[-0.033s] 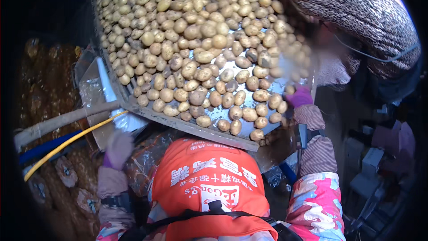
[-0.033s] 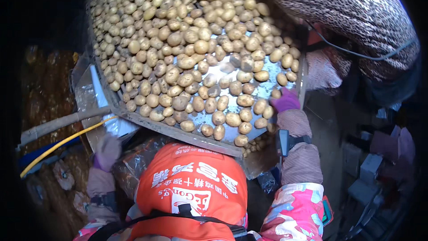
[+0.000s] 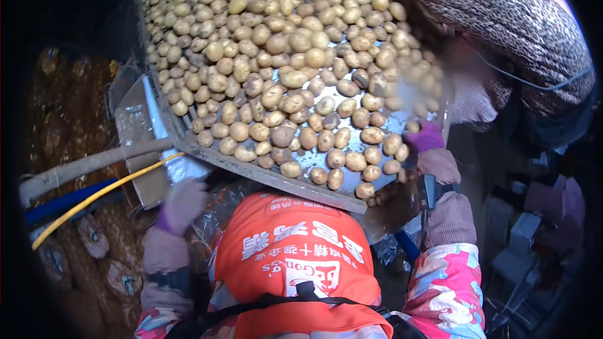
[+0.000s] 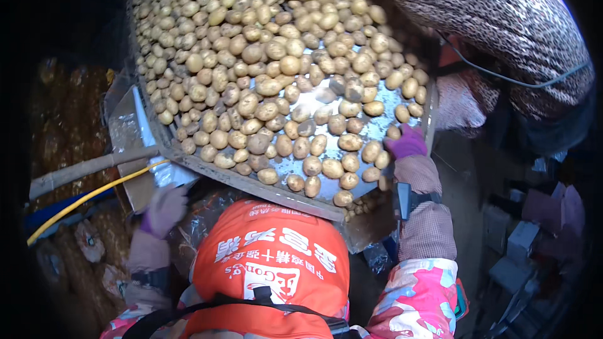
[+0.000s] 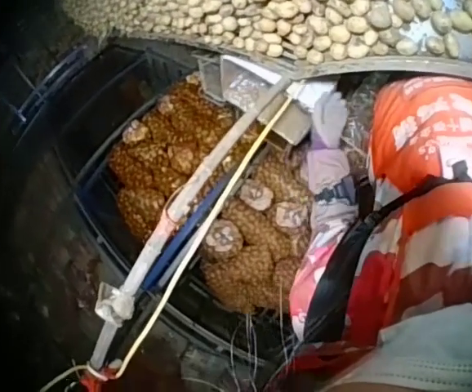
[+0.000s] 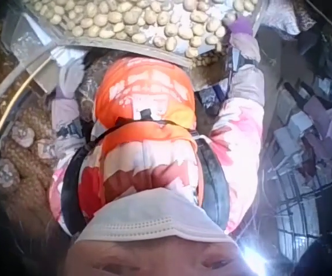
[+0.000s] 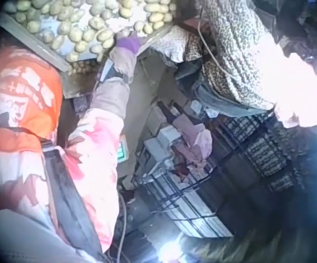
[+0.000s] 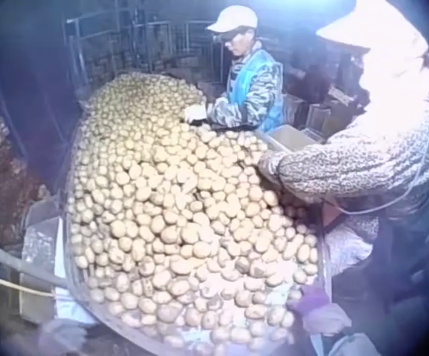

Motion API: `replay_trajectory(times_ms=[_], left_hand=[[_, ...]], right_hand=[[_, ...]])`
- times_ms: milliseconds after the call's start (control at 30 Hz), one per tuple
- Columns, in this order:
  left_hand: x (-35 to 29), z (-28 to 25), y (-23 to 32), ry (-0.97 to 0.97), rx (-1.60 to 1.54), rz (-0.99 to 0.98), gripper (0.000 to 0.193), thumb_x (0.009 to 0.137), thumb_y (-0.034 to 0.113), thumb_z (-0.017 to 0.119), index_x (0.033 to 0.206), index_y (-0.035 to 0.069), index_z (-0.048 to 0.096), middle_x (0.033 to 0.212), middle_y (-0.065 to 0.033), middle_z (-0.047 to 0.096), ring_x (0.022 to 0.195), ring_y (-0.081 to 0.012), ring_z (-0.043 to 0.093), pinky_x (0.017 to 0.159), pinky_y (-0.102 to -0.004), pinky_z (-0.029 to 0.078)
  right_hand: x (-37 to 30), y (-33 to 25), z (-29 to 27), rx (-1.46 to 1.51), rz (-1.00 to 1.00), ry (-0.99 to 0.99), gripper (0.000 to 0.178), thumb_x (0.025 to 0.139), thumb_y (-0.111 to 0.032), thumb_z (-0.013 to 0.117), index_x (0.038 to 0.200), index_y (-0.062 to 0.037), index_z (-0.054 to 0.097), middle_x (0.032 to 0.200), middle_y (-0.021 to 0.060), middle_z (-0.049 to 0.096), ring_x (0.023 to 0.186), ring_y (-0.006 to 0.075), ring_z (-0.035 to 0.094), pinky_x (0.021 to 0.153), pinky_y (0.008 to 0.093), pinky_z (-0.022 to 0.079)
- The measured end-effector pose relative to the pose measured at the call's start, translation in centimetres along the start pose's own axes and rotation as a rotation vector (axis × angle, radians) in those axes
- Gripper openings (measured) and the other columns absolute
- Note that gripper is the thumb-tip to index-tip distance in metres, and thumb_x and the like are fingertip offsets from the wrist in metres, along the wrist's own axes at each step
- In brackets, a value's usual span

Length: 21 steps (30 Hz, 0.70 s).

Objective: Sort potatoes from a large pile on a table into boxes, separating them by size or quality.

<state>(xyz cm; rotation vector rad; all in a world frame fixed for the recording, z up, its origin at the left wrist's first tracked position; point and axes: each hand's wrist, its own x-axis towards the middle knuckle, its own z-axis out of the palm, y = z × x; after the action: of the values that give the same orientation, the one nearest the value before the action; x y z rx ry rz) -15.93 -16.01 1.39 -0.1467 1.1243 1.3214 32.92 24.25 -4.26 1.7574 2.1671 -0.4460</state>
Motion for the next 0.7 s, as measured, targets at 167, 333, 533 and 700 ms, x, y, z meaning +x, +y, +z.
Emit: replay_trajectory(times_ms=[167,333,533,700], left_hand=[[4.7,13.6,-6.8,-0.365,0.134,-0.327,0.056,0.094,0.015,0.057,0.143,0.007,0.031,0.135,-0.0120,0.048,0.119,-0.0241,0.052,0.102,-0.0406,0.044],[10.5,16.3,-10.0,-0.382,0.089,-0.086,0.048,0.096,0.027,0.051,0.141,0.017,0.040,0.127,-0.0088,0.049,0.106,-0.0206,0.055,0.084,-0.0317,0.052],[5.0,5.9,-7.5,-0.083,-0.137,-0.196,0.047,0.095,0.027,0.052,0.139,0.014,0.042,0.117,-0.0062,0.057,0.073,-0.0082,0.053,0.054,-0.0197,0.047],[2.2,2.0,-5.7,-0.105,-0.273,-0.049,0.051,0.096,0.036,0.052,0.140,0.012,0.044,0.119,-0.0120,0.060,0.077,-0.0139,0.058,0.058,-0.0251,0.050]], right_hand=[[-6.0,-9.3,0.4,0.739,-0.275,0.326,0.051,0.070,-0.023,0.076,0.116,-0.0058,0.059,0.114,0.0181,0.058,0.103,0.0334,0.058,0.089,0.0429,0.048],[-14.4,-22.2,0.7,0.744,-0.882,0.073,0.060,0.071,-0.020,0.076,0.126,-0.0049,0.055,0.114,0.0195,0.059,0.106,0.0354,0.059,0.090,0.0434,0.047],[-9.1,-25.4,2.5,0.879,-0.666,0.069,0.048,0.082,-0.020,0.067,0.127,-0.0057,0.056,0.124,0.0185,0.057,0.118,0.0339,0.052,0.098,0.0423,0.042],[3.2,-27.5,1.8,0.340,-0.814,0.446,0.064,0.078,-0.033,0.071,0.136,-0.0141,0.051,0.136,0.0183,0.050,0.129,0.0378,0.043,0.108,0.0470,0.033]])
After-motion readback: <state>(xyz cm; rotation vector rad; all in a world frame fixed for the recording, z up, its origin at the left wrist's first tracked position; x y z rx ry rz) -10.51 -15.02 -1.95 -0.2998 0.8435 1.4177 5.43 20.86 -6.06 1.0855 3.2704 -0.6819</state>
